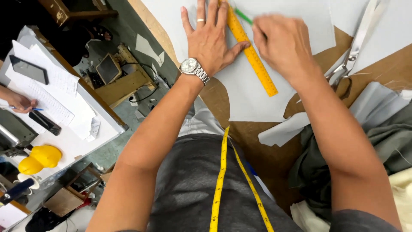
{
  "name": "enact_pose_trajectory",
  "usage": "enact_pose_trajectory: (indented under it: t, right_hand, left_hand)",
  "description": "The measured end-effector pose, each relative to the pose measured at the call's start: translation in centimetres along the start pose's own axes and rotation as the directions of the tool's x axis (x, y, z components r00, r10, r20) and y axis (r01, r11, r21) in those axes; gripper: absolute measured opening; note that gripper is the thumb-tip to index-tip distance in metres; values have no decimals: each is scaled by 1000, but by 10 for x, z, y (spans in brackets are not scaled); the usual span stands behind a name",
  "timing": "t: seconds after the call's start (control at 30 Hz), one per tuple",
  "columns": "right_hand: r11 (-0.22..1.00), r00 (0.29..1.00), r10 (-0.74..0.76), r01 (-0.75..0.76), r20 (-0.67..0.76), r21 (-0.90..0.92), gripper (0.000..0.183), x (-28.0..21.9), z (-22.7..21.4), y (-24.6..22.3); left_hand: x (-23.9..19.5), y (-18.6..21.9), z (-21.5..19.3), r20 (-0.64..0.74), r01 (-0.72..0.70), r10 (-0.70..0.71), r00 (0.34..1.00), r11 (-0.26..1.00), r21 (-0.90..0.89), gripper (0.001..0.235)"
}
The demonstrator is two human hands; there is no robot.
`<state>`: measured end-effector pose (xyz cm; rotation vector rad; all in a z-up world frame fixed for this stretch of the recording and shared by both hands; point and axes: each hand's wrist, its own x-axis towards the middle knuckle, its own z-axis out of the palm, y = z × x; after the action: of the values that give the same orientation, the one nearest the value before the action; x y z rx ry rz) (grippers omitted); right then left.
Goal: Tracing garment patterns onto fabric using a pencil and ruler on a large cutting table in a factory.
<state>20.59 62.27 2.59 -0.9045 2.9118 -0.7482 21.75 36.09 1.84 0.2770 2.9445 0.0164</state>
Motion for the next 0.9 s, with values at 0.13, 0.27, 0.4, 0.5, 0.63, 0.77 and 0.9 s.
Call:
enact_pose_trajectory:
  t: [0.13, 0.27, 0.4, 0.5, 0.63, 0.77, 0.9]
  right_hand:
    - [996, 988, 76, -83, 136, 41, 26, -54, -36, -16]
    - [993, 985, 114, -112, 126, -30, 17, -50, -38, -17]
    - [987, 993, 120, -122, 18, 109, 17, -38, -46, -4]
    - [970, 979, 154, -125, -131, 210, 21, -26, -30, 2]
    - [961, 967, 165, -113, -194, 253, 23, 2, -6, -8]
    - [965, 964, 188, -146, -189, 218, 18, 9, 13, -12]
    - [969, 962, 195, -159, -191, 190, 14, 10, 16, -10]
  left_hand:
    - [-2, 0, 1, -20, 17, -16, 1000, 999, 51, 128]
    - [-1, 1, 1, -32, 12, -11, 999, 1000, 27, 128]
    - [4, -3, -5, 34, 3, -3, 999, 1000, 9, 129]
    - [6, -17, -6, 58, -86, 87, 995, 996, -19, 130]
    - [20, -30, -9, 20, -248, 249, 968, 967, -62, 129]
    - [22, -31, -9, 3, -269, 269, 963, 962, -57, 129]
    - [23, -31, -9, 34, -260, 262, 965, 965, -42, 127]
